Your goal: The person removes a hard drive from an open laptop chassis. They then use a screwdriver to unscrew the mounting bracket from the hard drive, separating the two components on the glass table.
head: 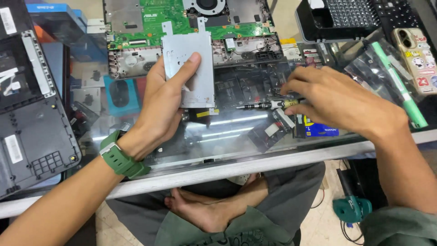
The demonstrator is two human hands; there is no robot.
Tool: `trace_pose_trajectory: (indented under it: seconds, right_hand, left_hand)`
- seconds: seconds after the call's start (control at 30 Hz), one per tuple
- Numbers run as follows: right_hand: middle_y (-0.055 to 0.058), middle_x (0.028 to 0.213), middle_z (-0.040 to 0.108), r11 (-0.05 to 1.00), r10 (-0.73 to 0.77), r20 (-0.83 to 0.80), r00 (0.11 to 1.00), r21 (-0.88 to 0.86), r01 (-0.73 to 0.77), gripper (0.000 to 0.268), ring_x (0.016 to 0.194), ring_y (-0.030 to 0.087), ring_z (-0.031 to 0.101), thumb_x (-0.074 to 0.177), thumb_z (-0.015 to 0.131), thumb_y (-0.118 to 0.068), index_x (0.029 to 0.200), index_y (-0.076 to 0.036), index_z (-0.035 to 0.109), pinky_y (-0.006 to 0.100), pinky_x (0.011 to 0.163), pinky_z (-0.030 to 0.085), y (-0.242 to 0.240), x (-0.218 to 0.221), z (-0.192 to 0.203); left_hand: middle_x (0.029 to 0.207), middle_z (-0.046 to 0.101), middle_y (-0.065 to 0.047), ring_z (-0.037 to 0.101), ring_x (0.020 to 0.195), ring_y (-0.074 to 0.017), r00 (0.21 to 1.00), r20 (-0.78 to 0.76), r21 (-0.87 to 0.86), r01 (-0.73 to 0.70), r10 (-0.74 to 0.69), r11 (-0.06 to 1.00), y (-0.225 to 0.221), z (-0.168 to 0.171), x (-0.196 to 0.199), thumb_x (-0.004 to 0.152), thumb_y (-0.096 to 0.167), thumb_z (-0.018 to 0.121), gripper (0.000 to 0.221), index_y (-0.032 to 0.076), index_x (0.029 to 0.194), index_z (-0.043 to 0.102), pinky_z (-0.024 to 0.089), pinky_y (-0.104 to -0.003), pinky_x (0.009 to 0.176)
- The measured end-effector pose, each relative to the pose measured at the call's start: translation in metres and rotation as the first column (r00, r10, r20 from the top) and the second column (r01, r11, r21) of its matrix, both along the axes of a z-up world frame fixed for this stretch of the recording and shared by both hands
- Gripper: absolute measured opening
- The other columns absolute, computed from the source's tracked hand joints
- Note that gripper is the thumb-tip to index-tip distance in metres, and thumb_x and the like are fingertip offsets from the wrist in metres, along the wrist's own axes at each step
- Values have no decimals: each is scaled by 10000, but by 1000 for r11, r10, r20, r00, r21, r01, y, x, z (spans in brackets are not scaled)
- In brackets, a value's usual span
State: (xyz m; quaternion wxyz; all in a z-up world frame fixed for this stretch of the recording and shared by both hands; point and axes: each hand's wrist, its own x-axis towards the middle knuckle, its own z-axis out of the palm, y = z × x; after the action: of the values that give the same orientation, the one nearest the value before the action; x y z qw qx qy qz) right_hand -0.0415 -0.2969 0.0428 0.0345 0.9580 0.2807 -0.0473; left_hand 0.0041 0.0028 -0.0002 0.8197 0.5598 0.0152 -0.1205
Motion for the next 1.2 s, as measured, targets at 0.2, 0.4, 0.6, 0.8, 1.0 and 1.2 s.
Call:
trace_pose_trajectory:
  seconds: [0.2,0.4,0.6,0.8,1.0,1.2]
  right_hand:
    - [101,1020,779,995,-75,-140,987,62,84,305,731,277,747,946,668,-258,1181,-66,696,446,714,618,-13,32,15]
    - [172,959,727,879,-25,136,990,476,-43,298,881,264,689,1094,591,-134,1248,102,689,385,747,510,-30,34,1]
    - [188,933,633,799,-35,317,948,578,-164,316,714,230,501,1134,620,-133,1245,142,731,342,620,368,-18,30,-30]
    - [185,922,629,827,39,368,929,509,-237,253,742,248,552,1101,703,-42,1309,99,740,345,635,418,-16,30,-32]
    - [187,900,618,843,65,410,910,465,-270,257,747,253,581,1103,716,-70,1303,87,750,346,610,438,-19,29,-33]
    - [185,908,629,846,70,405,912,459,-269,228,784,266,624,1103,730,-47,1295,72,752,355,637,477,-17,30,-35]
  left_hand:
    - [1189,753,-54,699,1038,-140,1000,-30,-35,2,-3,999,-1,0,1,862,271,703,451,77,1265,644,600,-293,904]
    - [1277,740,-93,712,1111,-177,998,-59,-96,19,-25,995,-3,0,0,870,232,686,477,79,1313,601,614,-329,955]
    - [1147,750,-190,794,915,-298,991,8,-69,137,-136,988,-7,-1,-4,916,262,637,481,81,1337,494,666,-393,586]
    - [1166,722,-183,787,897,-317,980,49,-33,195,-193,980,-6,-4,-4,924,263,633,494,75,1355,479,680,-404,575]
    - [1152,721,-157,793,894,-303,978,33,-11,208,-208,978,-6,-5,-5,928,259,635,464,85,1334,494,675,-390,552]
    - [1161,718,-159,793,904,-307,972,52,4,230,-230,973,-6,-5,-4,931,261,628,478,89,1352,480,684,-396,590]
